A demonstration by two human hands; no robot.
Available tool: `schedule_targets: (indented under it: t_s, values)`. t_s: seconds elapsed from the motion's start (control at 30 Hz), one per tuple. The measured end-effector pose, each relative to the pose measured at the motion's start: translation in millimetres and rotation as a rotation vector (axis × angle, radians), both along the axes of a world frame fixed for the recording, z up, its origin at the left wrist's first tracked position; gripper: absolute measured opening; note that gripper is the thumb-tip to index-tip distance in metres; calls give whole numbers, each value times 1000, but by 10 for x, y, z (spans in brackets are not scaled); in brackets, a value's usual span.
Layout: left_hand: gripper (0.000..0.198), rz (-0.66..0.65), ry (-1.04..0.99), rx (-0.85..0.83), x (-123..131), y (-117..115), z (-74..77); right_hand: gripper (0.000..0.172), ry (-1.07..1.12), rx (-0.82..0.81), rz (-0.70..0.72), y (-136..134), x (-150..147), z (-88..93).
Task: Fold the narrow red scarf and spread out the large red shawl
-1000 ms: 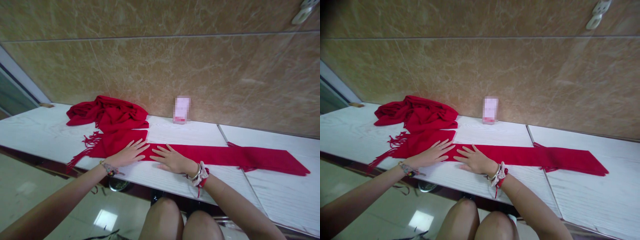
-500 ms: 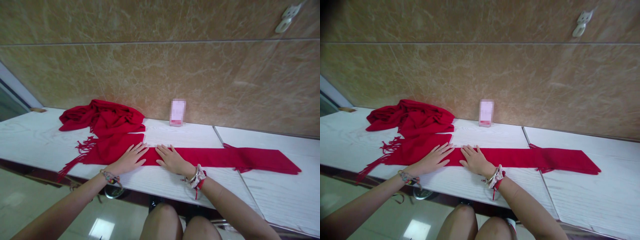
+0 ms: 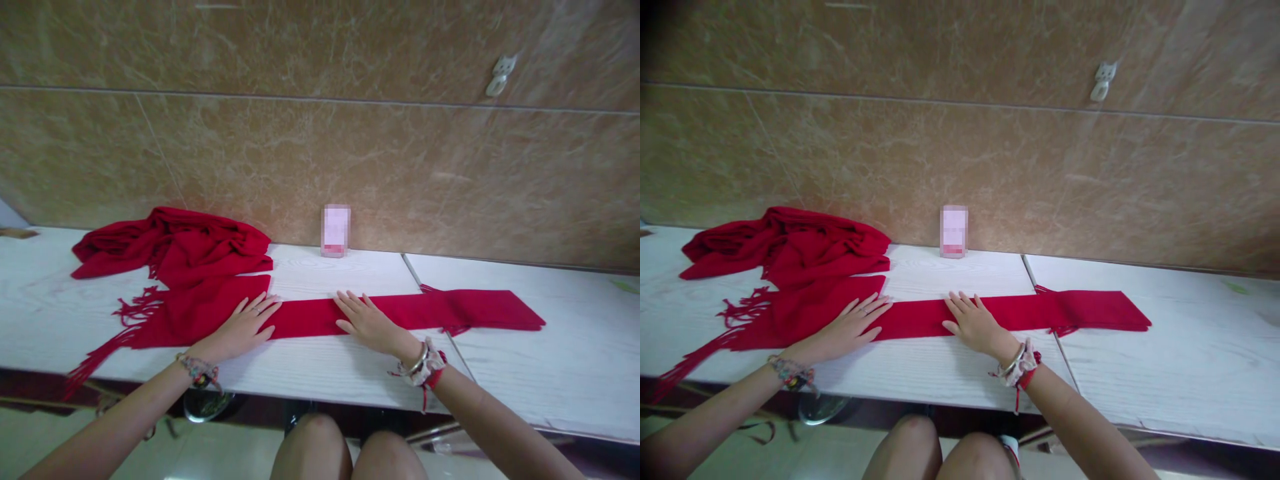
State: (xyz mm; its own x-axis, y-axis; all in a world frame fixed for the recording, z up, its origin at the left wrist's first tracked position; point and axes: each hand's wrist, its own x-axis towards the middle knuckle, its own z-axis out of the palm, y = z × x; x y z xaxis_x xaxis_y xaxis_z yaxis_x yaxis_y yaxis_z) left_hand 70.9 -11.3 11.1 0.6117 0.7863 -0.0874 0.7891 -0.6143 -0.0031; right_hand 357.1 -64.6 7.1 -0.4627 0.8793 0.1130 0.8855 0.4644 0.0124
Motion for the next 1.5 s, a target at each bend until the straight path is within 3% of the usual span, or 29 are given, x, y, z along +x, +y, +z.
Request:
schedule_targets:
  t_s: [0.17, 0.37, 0.63, 0.73, 0.87, 0.97, 1.07, 1.27, 1.5]
  values:
    - [47, 25, -76, 30, 344, -13, 108, 51, 28, 51, -117, 7, 173, -21]
    - [53, -19, -128, 54, 774, -63, -16, 52, -6, 34, -65, 1, 52, -99]
    - [55, -6, -49, 32, 752, -55, -60, 42, -127, 43, -173, -165, 899, -179]
    - [57, 12, -5, -26, 751, -21, -45, 37, -168, 57, -190, -207, 1066, -163]
    - [58, 25, -4, -78, 904, 33, 40, 42, -97, 80, -252, -170, 924, -106]
    - [61, -5, -73, -54, 1196, 35, 100, 48, -41, 66, -252, -121, 750, -106]
    - [63, -83, -127, -47, 1494, -4, 59, 45, -79, 52, -208, -122, 758, -140]
    - [55, -175, -130, 19, 1626, -36, -149, 34, -259, 64, -268, -306, 1376, -99]
    - [57, -148, -79, -41, 1568, -16, -129, 38, -295, -23, -542, -496, 2215, -9]
